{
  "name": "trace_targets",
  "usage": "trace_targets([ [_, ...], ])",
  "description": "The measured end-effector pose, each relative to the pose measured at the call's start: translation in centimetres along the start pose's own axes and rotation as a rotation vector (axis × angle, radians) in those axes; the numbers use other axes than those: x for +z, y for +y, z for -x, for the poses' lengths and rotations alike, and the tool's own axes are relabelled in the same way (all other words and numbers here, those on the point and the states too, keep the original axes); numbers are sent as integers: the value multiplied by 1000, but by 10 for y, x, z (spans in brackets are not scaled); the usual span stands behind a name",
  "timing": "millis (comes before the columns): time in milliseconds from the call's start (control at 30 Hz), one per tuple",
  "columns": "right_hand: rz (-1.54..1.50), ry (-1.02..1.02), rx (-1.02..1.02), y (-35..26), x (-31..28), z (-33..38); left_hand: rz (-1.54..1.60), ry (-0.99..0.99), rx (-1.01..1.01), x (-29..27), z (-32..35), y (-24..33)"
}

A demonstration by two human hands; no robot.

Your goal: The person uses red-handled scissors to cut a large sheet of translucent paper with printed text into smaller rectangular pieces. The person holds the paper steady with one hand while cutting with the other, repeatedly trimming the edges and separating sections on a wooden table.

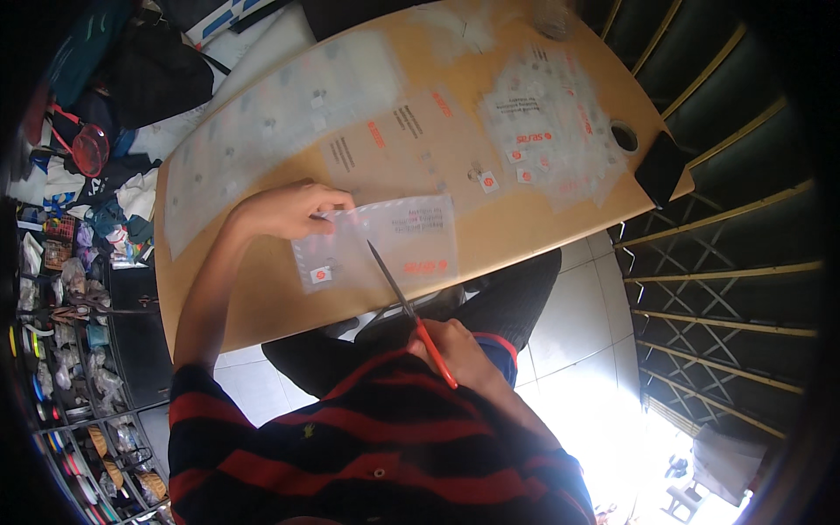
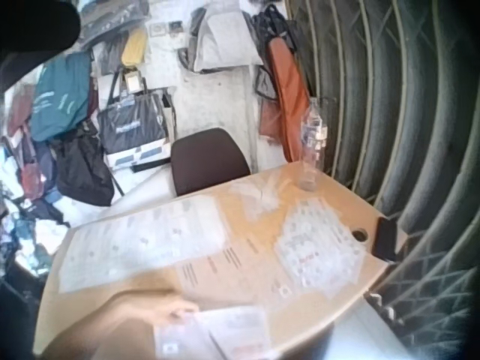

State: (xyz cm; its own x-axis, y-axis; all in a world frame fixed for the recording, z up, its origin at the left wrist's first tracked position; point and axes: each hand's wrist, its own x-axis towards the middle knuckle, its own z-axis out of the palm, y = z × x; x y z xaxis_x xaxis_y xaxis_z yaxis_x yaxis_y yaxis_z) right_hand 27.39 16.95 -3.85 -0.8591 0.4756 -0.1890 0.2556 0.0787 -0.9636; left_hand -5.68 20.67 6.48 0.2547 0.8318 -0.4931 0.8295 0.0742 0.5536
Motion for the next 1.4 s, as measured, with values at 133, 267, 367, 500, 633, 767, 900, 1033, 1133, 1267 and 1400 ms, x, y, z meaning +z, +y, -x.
trace_targets([
  [133, -51, 4, -64, -2, 2, 6, 21, 13, 31, 9, 12, -2],
  [267, -40, -13, -47, 1, 5, 5, 49, 45, 23, 37, 5, -6],
  [367, 34, 7, -146, 2, 4, 0, 109, 167, 142, 35, -1, -17],
  [500, -9, -55, -211, -9, -8, -16, 750, 310, 131, 25, 9, -70],
  [633, -298, -232, -34, -26, -24, -46, 1063, 714, -53, 14, 17, -124],
  [767, -48, -287, -69, -80, -35, -91, 1241, 982, 268, 10, 11, -162],
  [900, 334, -319, -200, -121, -28, -152, 1074, 1168, 270, 0, 54, -173],
  [1033, 313, -313, -296, -129, -24, -213, 800, 1262, 95, -14, 92, -169],
  [1133, 271, -317, -308, -109, -26, -236, 761, 1376, 159, -9, 113, -176],
  [1267, 249, -324, -325, -92, -26, -235, 728, 1443, 117, -9, 134, -150],
  [1400, 349, -349, -281, -101, -36, -225, 744, 1473, 134, -9, 134, -128],
])
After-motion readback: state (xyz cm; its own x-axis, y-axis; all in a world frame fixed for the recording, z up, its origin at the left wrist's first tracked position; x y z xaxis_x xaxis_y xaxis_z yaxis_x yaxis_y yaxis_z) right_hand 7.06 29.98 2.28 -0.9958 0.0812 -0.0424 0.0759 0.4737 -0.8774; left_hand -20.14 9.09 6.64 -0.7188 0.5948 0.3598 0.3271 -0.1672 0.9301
